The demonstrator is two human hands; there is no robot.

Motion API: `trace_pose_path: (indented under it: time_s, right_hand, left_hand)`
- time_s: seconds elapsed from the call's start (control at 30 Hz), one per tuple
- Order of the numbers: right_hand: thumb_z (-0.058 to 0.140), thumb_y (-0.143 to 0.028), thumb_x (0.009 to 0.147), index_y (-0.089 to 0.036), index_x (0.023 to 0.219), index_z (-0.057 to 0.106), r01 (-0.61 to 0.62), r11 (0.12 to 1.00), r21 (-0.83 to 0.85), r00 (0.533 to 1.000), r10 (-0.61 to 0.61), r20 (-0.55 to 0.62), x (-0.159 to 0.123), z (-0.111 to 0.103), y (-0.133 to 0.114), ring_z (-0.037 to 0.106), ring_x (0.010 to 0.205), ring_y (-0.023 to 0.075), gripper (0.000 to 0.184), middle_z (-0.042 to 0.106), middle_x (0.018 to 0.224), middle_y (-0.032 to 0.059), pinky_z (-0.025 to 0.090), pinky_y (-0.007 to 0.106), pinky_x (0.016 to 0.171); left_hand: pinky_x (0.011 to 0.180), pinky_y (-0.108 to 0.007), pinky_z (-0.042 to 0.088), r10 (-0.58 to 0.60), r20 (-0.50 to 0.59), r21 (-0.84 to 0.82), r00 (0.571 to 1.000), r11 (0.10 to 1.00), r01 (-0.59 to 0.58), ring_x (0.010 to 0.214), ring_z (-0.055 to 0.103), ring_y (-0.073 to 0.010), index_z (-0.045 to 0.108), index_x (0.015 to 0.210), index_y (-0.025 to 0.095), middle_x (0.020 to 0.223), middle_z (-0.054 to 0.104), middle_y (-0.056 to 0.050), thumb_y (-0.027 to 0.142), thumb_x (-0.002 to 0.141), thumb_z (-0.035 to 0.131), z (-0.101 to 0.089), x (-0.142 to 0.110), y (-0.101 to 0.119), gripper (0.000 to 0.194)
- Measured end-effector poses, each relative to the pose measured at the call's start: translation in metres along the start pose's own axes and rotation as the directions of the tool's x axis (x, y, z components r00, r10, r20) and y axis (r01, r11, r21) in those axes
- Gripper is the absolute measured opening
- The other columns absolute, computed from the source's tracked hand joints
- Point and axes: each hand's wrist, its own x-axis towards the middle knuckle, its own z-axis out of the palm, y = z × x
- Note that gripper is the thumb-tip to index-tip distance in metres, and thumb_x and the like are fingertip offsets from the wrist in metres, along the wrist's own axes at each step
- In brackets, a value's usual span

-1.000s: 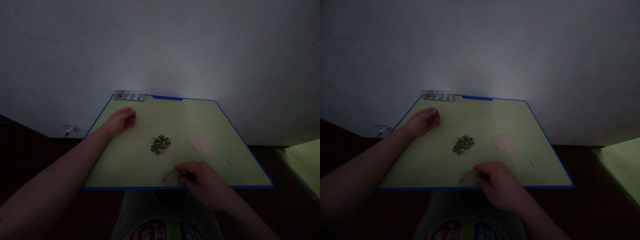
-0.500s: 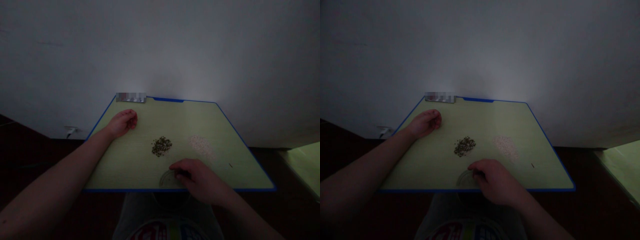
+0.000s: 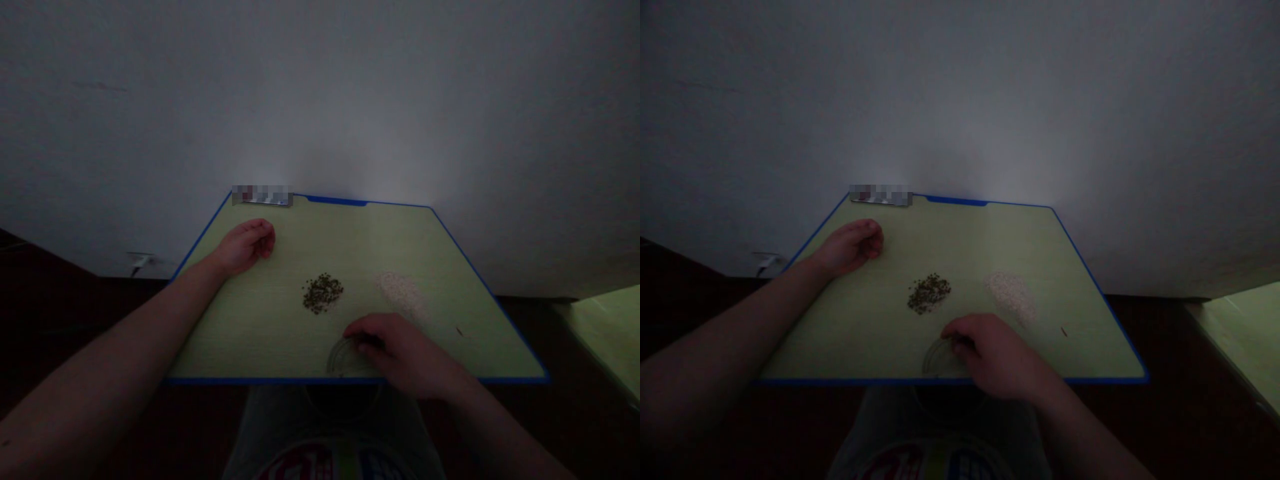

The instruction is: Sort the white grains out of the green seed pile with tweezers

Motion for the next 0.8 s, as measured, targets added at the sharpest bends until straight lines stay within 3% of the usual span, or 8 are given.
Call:
trace_pose_path:
  time_s: [0.3,0.47,0.57,0.67,0.73,0.8]
  right_hand:
    - [0.052,-0.013,0.085,-0.022,0.108,0.069,-0.08,0.996,0.039,0.996,0.081,-0.041,-0.021,0.004,0.011,0.067,0.096,0.0206,0.029,0.073,0.105,0.006,0.052,0.036,0.084]
    - [0.051,-0.013,0.085,-0.022,0.104,0.07,-0.057,0.998,0.028,0.992,0.06,-0.11,-0.026,0.001,0.01,0.068,0.091,0.0208,0.029,0.074,0.099,0.0057,0.055,0.036,0.079]
    - [0.051,-0.016,0.088,-0.022,0.104,0.07,-0.036,0.999,-0.035,0.977,0.027,-0.213,-0.025,0.008,0.002,0.069,0.086,0.0204,0.025,0.075,0.096,0.006,0.057,0.035,0.076]
    - [0.046,-0.015,0.092,-0.017,0.113,0.067,0.094,0.969,-0.23,0.927,-0.169,-0.335,-0.021,0.027,-0.012,0.069,0.083,0.0199,0.03,0.074,0.096,0.0089,0.057,0.034,0.075]
    - [0.041,-0.007,0.091,-0.011,0.12,0.062,0.254,0.864,-0.434,0.858,-0.409,-0.312,-0.016,0.042,-0.022,0.067,0.081,0.0208,0.037,0.074,0.094,0.0115,0.057,0.034,0.073]
    - [0.043,-0.006,0.088,-0.007,0.119,0.063,0.308,0.766,-0.564,0.818,-0.516,-0.254,-0.01,0.055,-0.031,0.066,0.08,0.0233,0.036,0.073,0.094,0.0135,0.057,0.036,0.07]
  left_hand:
    - [0.037,-0.02,0.035,0.006,0.004,-0.009,1.0,1.0,-0.006,0.041,0.05,-0.009,0.055,0.066,0.017,0.053,0.056,0.002,0.03,0.071,0.068,0.0,-0.001,-0.001,0.019]
    - [0.038,-0.02,0.035,0.008,0.006,-0.007,1.0,1.0,-0.008,0.042,0.05,-0.0087,0.055,0.066,0.017,0.053,0.056,0.001,0.029,0.073,0.067,0.0,-0.002,0.0,0.019]
    - [0.038,-0.02,0.035,0.006,0.001,-0.011,1.0,1.0,-0.006,0.042,0.05,-0.0088,0.055,0.067,0.016,0.054,0.056,0.001,0.029,0.073,0.067,0.0,-0.002,0.001,0.019]
    - [0.038,-0.02,0.035,0.007,0.001,-0.012,1.0,1.0,-0.007,0.042,0.05,-0.0086,0.055,0.067,0.016,0.053,0.056,0.001,0.028,0.073,0.068,0.001,-0.002,0.002,0.018]
    - [0.038,-0.02,0.035,0.017,0.003,-0.008,1.0,1.0,-0.016,0.042,0.05,-0.0086,0.055,0.066,0.016,0.053,0.055,0.001,0.028,0.073,0.068,0.002,-0.002,0.002,0.018]
    - [0.038,-0.02,0.035,0.022,0.006,-0.004,1.0,1.0,-0.022,0.043,0.049,-0.0084,0.055,0.066,0.016,0.053,0.055,0.001,0.029,0.073,0.068,0.002,-0.002,0.003,0.019]
